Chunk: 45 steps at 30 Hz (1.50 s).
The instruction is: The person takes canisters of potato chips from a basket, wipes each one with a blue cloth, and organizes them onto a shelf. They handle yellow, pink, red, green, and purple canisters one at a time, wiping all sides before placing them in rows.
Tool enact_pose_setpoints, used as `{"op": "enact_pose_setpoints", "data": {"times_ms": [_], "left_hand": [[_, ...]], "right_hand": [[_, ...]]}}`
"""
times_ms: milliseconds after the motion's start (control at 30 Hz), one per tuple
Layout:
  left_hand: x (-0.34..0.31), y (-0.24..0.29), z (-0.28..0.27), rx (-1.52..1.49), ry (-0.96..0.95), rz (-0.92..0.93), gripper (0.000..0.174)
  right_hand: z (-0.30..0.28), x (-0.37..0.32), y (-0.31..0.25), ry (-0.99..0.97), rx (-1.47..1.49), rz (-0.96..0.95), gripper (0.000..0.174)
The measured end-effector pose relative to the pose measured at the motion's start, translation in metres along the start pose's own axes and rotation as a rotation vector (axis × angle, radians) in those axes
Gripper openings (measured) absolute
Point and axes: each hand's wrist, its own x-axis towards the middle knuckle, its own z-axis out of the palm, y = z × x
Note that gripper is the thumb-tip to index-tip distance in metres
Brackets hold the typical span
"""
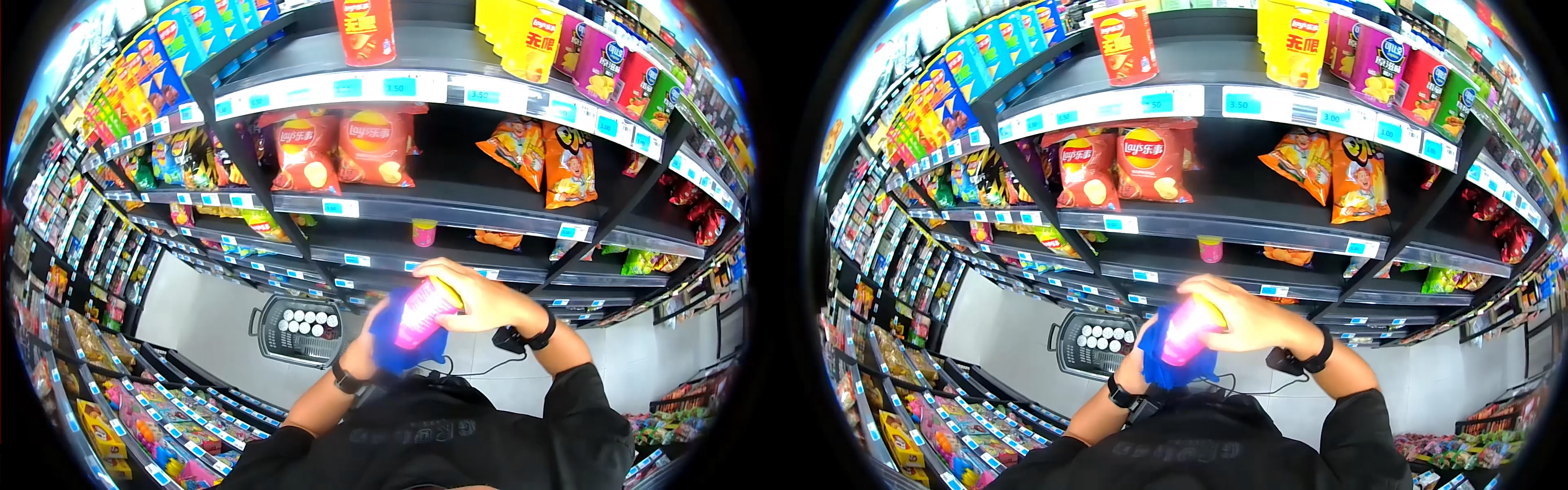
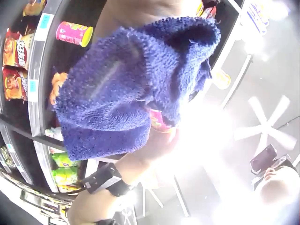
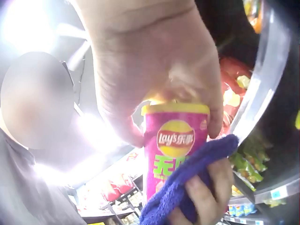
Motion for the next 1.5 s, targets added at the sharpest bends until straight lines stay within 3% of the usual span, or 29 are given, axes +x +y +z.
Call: {"op": "enact_pose_setpoints", "data": {"times_ms": [133,200,267,300,333,367,400,433,500,533,667,733,833,933,1000,1133,1233,1333,1400,1467,1500], "left_hand": [[0.013,0.026,0.004,-0.041,0.0,0.065,0.059],[0.021,0.027,-0.004,-0.104,-0.026,0.089,0.059],[0.029,0.013,-0.019,-0.358,-0.002,-0.108,0.057],[0.034,0.003,-0.028,-0.518,0.006,-0.217,0.056],[0.042,-0.007,-0.038,-0.697,-0.032,-0.32,0.053],[0.05,-0.018,-0.049,-0.871,-0.054,-0.432,0.051],[0.055,-0.033,-0.058,-0.876,-0.07,-0.438,0.05],[0.059,-0.043,-0.065,-0.88,-0.084,-0.444,0.049],[0.064,-0.035,-0.068,-0.918,-0.15,-0.435,0.048],[0.068,-0.028,-0.069,-0.908,-0.135,-0.447,0.048],[0.078,-0.045,-0.084,-0.696,0.013,-0.482,0.047],[0.072,0.017,-0.073,-0.746,-0.106,-0.48,0.048],[0.078,0.004,-0.09,-0.759,-0.07,-0.554,0.052],[0.077,-0.01,-0.111,-0.943,-0.136,-0.508,0.041],[0.077,-0.019,-0.117,-0.945,-0.233,-0.382,0.041],[0.069,-0.023,-0.114,-0.518,-0.168,-0.139,0.044],[0.064,-0.025,-0.113,-0.179,-0.141,0.021,0.05],[0.065,-0.024,-0.114,-0.008,-0.151,0.136,0.054],[0.065,-0.028,-0.116,-0.049,-0.13,0.118,0.062],[0.065,-0.034,-0.117,-0.049,-0.104,0.123,0.067],[0.066,-0.036,-0.118,0.008,-0.094,0.157,0.067]], "right_hand": [[-0.05,0.017,-0.032,-0.068,0.015,0.092,0.077],[-0.088,0.03,-0.067,0.071,-0.129,-0.019,0.07],[-0.133,0.041,-0.104,0.202,-0.259,-0.103,0.069],[-0.154,0.043,-0.122,0.268,-0.255,0.007,0.073],[-0.174,0.057,-0.135,0.397,-0.334,-0.126,0.077],[-0.201,0.067,-0.158,0.382,-0.436,-0.082,0.075],[-0.23,0.086,-0.163,0.396,-0.576,-0.155,0.068],[-0.243,0.101,-0.185,0.407,-0.683,-0.001,0.052],[-0.267,0.147,-0.204,0.367,-0.876,0.067,0.06],[-0.263,0.157,-0.216,0.356,-0.826,0.161,0.061],[-0.302,0.21,-0.174,0.215,-1.036,0.174,0.062],[-0.295,0.218,-0.182,0.033,-1.059,0.286,0.06],[-0.294,0.227,-0.164,-0.094,-1.043,0.304,0.064],[-0.29,0.245,-0.137,-0.089,-1.312,0.442,0.069],[-0.29,0.243,-0.131,-0.077,-1.344,0.44,0.071],[-0.289,0.233,-0.143,-0.138,-1.326,0.378,0.074],[-0.284,0.233,-0.141,-0.074,-1.436,0.45,0.075],[-0.274,0.23,-0.153,0.133,-1.405,0.41,0.073],[-0.279,0.242,-0.15,0.128,-1.484,0.22,0.073],[-0.276,0.257,-0.15,0.088,-1.261,0.081,0.074],[-0.267,0.266,-0.156,0.032,-1.145,0.107,0.073]]}}
